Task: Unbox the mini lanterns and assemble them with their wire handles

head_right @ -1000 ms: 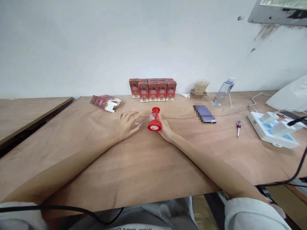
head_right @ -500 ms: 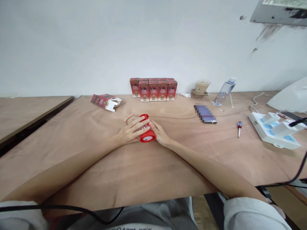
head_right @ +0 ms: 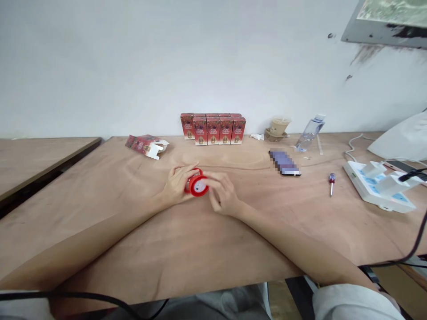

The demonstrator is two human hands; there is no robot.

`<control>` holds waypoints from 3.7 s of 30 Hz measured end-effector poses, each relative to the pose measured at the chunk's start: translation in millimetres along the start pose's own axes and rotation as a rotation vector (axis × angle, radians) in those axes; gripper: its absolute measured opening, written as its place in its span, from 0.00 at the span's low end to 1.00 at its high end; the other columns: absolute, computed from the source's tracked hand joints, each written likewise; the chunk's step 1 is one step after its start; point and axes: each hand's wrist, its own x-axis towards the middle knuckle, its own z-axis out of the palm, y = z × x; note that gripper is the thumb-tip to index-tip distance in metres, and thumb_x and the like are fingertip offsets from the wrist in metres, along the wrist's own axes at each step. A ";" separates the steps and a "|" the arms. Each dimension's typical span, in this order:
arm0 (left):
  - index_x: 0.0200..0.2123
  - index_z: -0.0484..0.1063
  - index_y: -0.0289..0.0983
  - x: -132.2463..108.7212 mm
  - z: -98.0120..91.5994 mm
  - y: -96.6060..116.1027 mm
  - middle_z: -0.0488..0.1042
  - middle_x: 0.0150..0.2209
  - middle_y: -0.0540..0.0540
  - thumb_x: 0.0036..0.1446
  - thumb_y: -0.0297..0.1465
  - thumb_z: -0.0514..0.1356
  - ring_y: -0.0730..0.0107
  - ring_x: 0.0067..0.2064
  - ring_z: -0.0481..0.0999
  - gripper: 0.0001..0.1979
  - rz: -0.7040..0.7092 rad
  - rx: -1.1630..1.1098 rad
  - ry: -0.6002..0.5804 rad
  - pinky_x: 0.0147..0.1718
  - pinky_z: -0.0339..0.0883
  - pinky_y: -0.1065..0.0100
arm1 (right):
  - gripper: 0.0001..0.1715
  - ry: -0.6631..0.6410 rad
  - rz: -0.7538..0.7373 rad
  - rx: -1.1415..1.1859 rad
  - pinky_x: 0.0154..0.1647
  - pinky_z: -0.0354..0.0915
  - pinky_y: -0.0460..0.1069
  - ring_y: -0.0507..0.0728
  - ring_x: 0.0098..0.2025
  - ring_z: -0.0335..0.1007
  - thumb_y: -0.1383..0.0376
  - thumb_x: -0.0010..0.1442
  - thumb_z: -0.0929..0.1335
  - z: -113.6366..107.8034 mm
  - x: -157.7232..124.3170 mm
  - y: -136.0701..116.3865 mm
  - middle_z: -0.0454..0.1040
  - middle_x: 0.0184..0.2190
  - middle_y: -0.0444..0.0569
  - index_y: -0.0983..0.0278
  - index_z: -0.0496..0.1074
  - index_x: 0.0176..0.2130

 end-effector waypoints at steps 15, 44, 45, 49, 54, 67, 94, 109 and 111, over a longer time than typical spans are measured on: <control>0.55 0.62 0.36 2.5 -3.5 0.7 0.76 0.43 0.39 0.53 0.37 0.60 0.62 0.39 0.77 0.27 -0.060 0.111 0.040 0.42 0.60 0.60 | 0.26 -0.131 0.082 -0.031 0.54 0.66 0.56 0.59 0.54 0.66 0.66 0.60 0.65 -4.7 4.9 13.1 0.67 0.50 0.58 0.63 0.61 0.58; 0.46 0.67 0.34 7.1 -9.6 2.1 0.78 0.39 0.40 0.52 0.33 0.59 0.63 0.39 0.78 0.18 -0.026 0.011 0.049 0.36 0.64 0.65 | 0.10 -0.042 -0.182 -0.171 0.39 0.73 0.48 0.54 0.37 0.76 0.73 0.62 0.62 -2.4 5.1 33.2 0.78 0.31 0.51 0.64 0.70 0.39; 0.46 0.67 0.34 7.3 -10.0 2.4 0.78 0.39 0.41 0.52 0.33 0.59 0.63 0.38 0.78 0.18 -0.026 0.006 0.048 0.35 0.64 0.65 | 0.10 -0.042 -0.191 -0.177 0.39 0.73 0.48 0.54 0.37 0.76 0.73 0.62 0.62 -2.7 5.8 32.4 0.78 0.31 0.51 0.65 0.70 0.39; 0.46 0.66 0.34 7.3 -10.7 3.6 0.78 0.39 0.40 0.52 0.33 0.59 0.63 0.39 0.78 0.18 -0.026 -0.015 0.046 0.35 0.65 0.65 | 0.10 -0.054 -0.211 -0.204 0.37 0.73 0.47 0.53 0.35 0.76 0.74 0.61 0.62 -4.7 7.1 29.7 0.78 0.30 0.50 0.64 0.69 0.39; 0.45 0.66 0.33 4.0 -6.9 -0.1 0.78 0.38 0.40 0.52 0.39 0.63 0.62 0.38 0.78 0.20 -0.006 -0.048 0.046 0.35 0.65 0.64 | 0.09 -0.084 -0.236 -0.228 0.35 0.72 0.47 0.53 0.34 0.76 0.74 0.60 0.63 -5.0 4.9 29.5 0.77 0.29 0.49 0.63 0.69 0.38; 0.42 0.68 0.36 3.5 -5.8 0.9 0.78 0.38 0.43 0.53 0.39 0.61 0.64 0.35 0.78 0.16 -0.038 0.047 0.024 0.37 0.62 0.62 | 0.08 -0.108 -0.085 -0.046 0.36 0.70 0.48 0.53 0.35 0.73 0.69 0.63 0.62 -3.3 3.0 33.6 0.76 0.31 0.49 0.63 0.71 0.37; 0.42 0.66 0.34 -0.4 -1.4 -1.5 0.78 0.35 0.39 0.52 0.36 0.60 0.61 0.37 0.79 0.17 0.113 -0.015 0.054 0.33 0.67 0.64 | 0.10 -0.116 0.307 0.281 0.45 0.70 0.52 0.55 0.43 0.73 0.61 0.56 0.70 -0.9 0.6 25.6 0.74 0.40 0.50 0.61 0.74 0.39; 0.40 0.64 0.34 2.6 -3.4 1.4 0.77 0.35 0.40 0.54 0.37 0.58 0.62 0.36 0.78 0.14 0.092 0.023 0.043 0.33 0.66 0.64 | 0.17 -0.179 -0.136 -0.230 0.39 0.72 0.53 0.58 0.43 0.70 0.68 0.64 0.60 1.1 -0.7 22.5 0.71 0.40 0.58 0.67 0.59 0.53; 0.40 0.64 0.34 2.5 -3.7 1.6 0.77 0.35 0.40 0.54 0.38 0.58 0.62 0.36 0.78 0.15 0.088 0.025 0.054 0.32 0.66 0.64 | 0.17 -0.158 -0.181 -0.284 0.38 0.72 0.52 0.59 0.42 0.70 0.69 0.63 0.61 2.0 -0.9 21.9 0.71 0.40 0.59 0.68 0.59 0.53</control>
